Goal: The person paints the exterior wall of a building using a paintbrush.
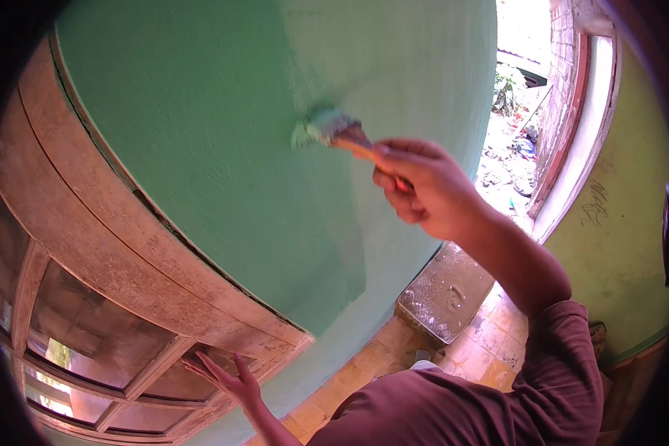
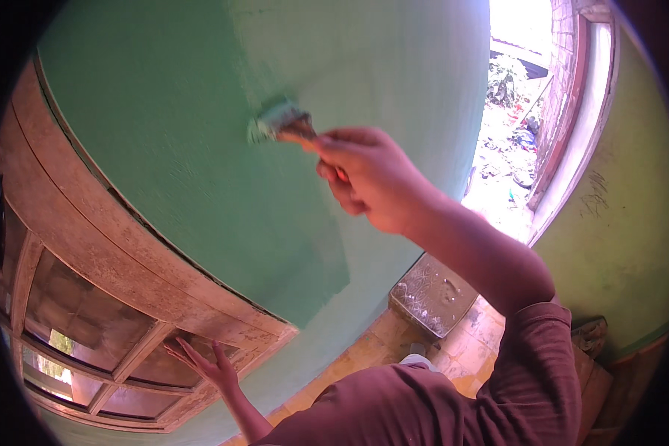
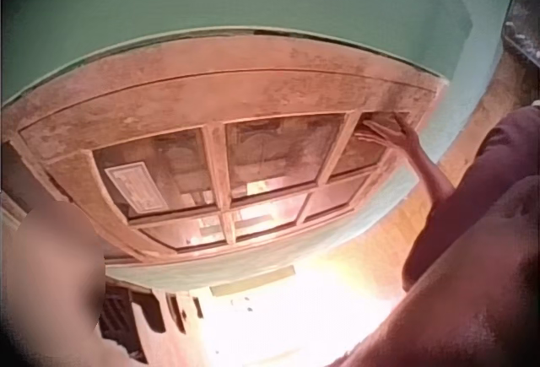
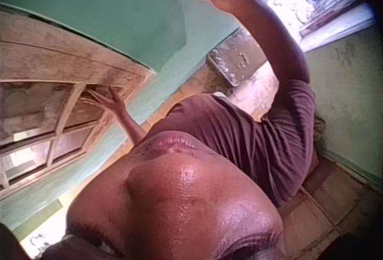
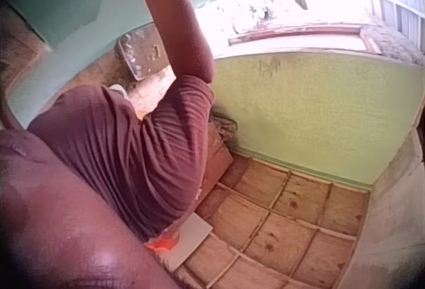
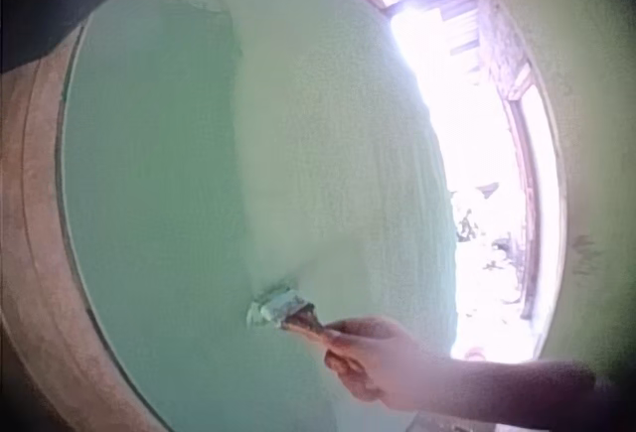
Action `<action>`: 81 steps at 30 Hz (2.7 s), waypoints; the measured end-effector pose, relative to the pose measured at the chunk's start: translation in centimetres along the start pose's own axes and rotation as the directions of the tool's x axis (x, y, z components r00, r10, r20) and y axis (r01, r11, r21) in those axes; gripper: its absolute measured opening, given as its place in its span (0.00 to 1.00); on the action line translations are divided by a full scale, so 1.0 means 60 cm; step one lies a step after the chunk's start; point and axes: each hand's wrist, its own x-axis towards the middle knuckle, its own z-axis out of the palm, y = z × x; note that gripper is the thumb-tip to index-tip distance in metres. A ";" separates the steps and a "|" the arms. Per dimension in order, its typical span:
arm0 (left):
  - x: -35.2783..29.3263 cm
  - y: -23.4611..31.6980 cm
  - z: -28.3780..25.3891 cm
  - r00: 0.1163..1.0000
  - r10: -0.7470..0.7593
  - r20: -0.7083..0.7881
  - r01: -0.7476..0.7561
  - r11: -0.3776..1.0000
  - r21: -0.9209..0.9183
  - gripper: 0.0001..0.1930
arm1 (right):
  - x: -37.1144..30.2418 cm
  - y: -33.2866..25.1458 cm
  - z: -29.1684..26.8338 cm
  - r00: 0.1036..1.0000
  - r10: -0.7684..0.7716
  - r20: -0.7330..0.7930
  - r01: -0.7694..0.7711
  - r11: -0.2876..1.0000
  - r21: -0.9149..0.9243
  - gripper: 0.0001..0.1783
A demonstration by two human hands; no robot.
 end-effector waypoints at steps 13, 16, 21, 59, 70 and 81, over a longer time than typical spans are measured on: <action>-0.013 -0.023 0.002 1.000 0.005 0.016 -0.006 0.999 0.042 0.39 | 0.100 -0.172 0.009 0.289 -0.902 0.322 0.797 0.040 -0.602 0.11; -0.012 -0.019 0.001 1.000 -0.006 0.023 0.005 0.999 0.040 0.39 | 0.087 -0.172 -0.009 0.239 -0.815 0.528 0.643 -0.274 -0.715 0.14; -0.012 -0.030 0.002 1.000 0.002 0.020 -0.003 0.998 0.069 0.39 | 0.042 -0.065 -0.003 0.607 -0.562 0.562 0.375 -0.422 -0.826 0.28; -0.016 -0.011 0.005 0.999 -0.030 -0.033 0.033 0.996 0.082 0.39 | 0.113 -0.387 0.099 0.264 -0.714 0.649 0.397 -0.533 -0.747 0.12; -0.017 -0.009 0.032 0.995 -0.022 -0.094 0.029 0.997 0.077 0.39 | 0.003 -0.160 0.024 0.831 -0.296 0.471 0.471 -0.077 -0.879 0.13; -0.020 -0.015 0.041 0.993 -0.025 -0.114 0.038 0.993 0.112 0.39 | 0.048 -0.285 0.058 0.872 -0.077 0.483 0.469 -0.146 -0.871 0.12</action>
